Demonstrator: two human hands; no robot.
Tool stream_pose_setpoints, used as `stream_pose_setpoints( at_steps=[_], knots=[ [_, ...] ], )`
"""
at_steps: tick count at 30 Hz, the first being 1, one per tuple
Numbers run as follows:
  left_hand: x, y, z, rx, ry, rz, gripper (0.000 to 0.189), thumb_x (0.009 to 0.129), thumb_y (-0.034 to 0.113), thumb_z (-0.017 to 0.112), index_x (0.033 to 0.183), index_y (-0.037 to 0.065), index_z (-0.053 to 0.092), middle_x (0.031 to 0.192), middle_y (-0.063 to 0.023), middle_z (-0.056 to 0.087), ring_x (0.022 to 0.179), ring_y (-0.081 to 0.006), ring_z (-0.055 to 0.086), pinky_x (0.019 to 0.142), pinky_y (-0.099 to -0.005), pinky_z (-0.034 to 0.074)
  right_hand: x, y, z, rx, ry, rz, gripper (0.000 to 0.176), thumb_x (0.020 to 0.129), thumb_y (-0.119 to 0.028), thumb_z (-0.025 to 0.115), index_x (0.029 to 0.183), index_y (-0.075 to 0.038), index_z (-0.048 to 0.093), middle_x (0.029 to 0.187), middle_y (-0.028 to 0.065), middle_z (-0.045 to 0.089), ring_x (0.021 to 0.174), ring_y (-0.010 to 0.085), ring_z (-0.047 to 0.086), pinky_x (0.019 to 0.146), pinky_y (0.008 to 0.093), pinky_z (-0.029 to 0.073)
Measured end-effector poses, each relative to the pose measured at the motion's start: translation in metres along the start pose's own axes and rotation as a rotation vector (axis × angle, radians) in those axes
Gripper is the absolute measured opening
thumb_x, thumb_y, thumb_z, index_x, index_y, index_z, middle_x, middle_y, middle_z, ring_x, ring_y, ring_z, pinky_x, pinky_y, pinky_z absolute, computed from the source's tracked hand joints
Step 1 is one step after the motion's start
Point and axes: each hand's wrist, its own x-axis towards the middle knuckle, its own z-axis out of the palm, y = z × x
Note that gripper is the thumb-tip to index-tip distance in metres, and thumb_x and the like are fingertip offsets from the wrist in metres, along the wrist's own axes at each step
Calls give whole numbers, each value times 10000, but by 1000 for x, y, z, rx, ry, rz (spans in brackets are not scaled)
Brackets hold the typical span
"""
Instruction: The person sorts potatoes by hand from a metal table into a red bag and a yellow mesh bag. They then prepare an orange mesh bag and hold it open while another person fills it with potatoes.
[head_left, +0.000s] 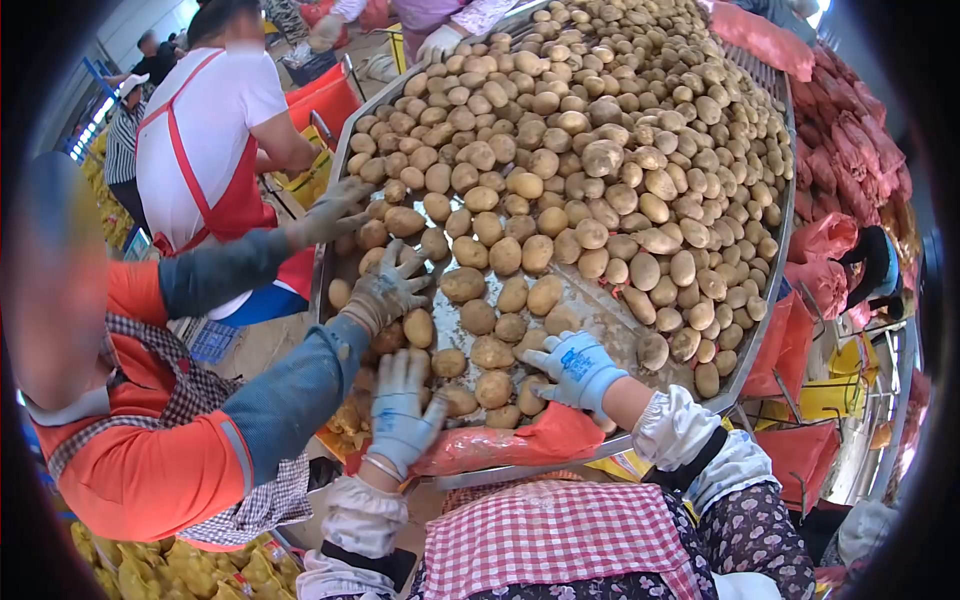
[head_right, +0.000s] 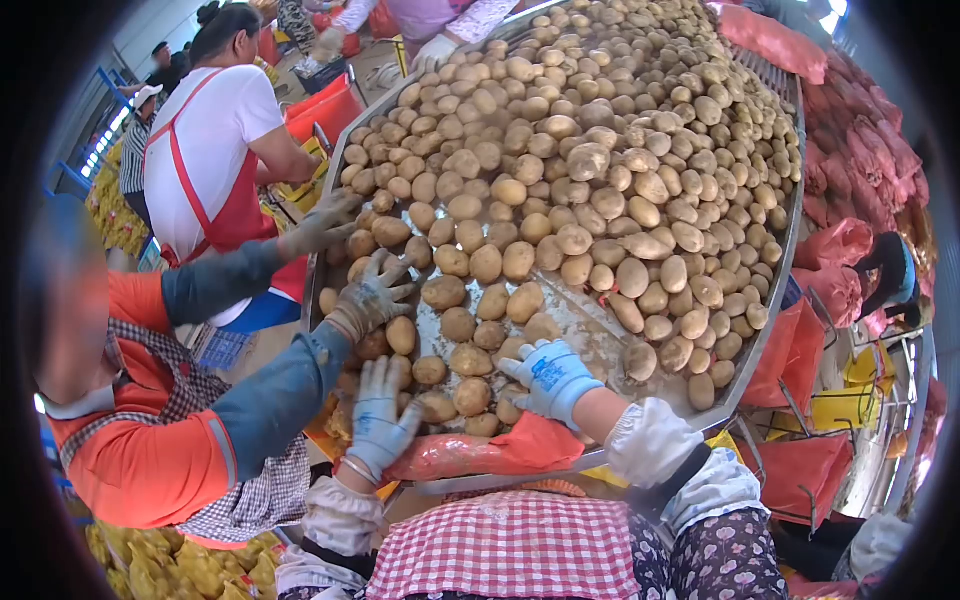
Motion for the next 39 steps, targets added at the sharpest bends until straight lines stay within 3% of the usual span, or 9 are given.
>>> stream_pose_setpoints(
  at_steps=[5, 9, 15, 19, 25, 27, 31, 35, 39],
  knots=[
    [5, 10, 13, 255, -74, 99, 751, 831, 444, 590, 1442, 71, 365, 1515, -204, 278, 1403, -401, 233, 1150, -467, 182, 34, -39, -2, 83, -237, -28, 520, 808, -404, 662, 1242, -131, 575, 1093, 161, 612, 1008, 324, 596, 851, 422, 481],
    [-8, -16, 1, 239, -80, 4, 693, 854, 421, 581, 1422, 69, 399, 1505, -206, 292, 1379, -361, 287, 1131, -476, 212, 30, -42, 24, 466, 241, -311, 409, 798, -294, 675, 1135, -78, 595, 1006, 147, 639, 929, 353, 620, 822, 420, 499],
    [-5, 24, -5, 195, -93, 38, 826, 776, 531, 653, 1443, 128, 378, 1510, -188, 280, 1404, -369, 228, 1141, -519, 164, 1, 0, 14, 96, 454, 456, 454, 792, -347, 665, 1179, -118, 604, 1331, 226, 477, 1118, 399, 539, 958, 463, 438],
    [-3, -15, 2, 250, -119, -70, 928, 718, 584, 680, 1464, 141, 349, 1525, -187, 254, 1434, -338, 171, 1151, -532, 113, -8, -22, 25, 231, 233, 210, 403, 801, -347, 662, 1137, -127, 637, 1406, 233, 410, 1138, 404, 530, 983, 460, 430],
    [-2, 20, -19, 245, -232, -438, 604, 838, 405, 581, 1365, 123, 490, 1460, -198, 367, 1330, -359, 372, 1123, -478, 249, 48, 24, 4, 180, 511, 211, 387, 835, -291, 631, 1177, -115, 582, 1226, 166, 580, 1091, 358, 563, 929, 448, 456],
    [10, 37, -18, -34, -82, -11, 646, 818, 469, 597, 1371, 153, 488, 1456, -196, 363, 1339, -366, 350, 1122, -501, 231, 74, 27, -5, 47, 472, 186, 406, 837, -284, 628, 1199, -115, 556, 1168, 161, 614, 1078, 352, 571, 912, 441, 464],
    [15, 32, 20, 150, -48, 141, 697, 783, 527, 621, 1379, 195, 484, 1461, -196, 351, 1347, -375, 328, 1119, -531, 210, 116, 12, -20, -106, 11, 265, 495, 790, -376, 681, 1188, -114, 549, 1081, 147, 662, 1023, 333, 612, 871, 424, 486],
    [-8, 13, 2, 195, -54, 37, 706, 770, 549, 631, 1389, 246, 474, 1462, -205, 345, 1337, -387, 338, 1109, -543, 219, 92, 19, -21, 70, -32, 313, 551, 789, -450, 688, 1154, -53, 575, 1075, 128, 664, 1001, 290, 640, 852, 411, 501],
    [-26, -8, -1, 149, -213, -284, 660, 804, 460, 619, 1387, 188, 473, 1448, -216, 361, 1271, -404, 409, 1082, -533, 281, 23, 51, -16, 1531, 570, 316, 557, 786, -369, 728, 1213, -61, 546, 1053, 9, 616, 949, 181, 606, 839, 344, 494]
  ],
)
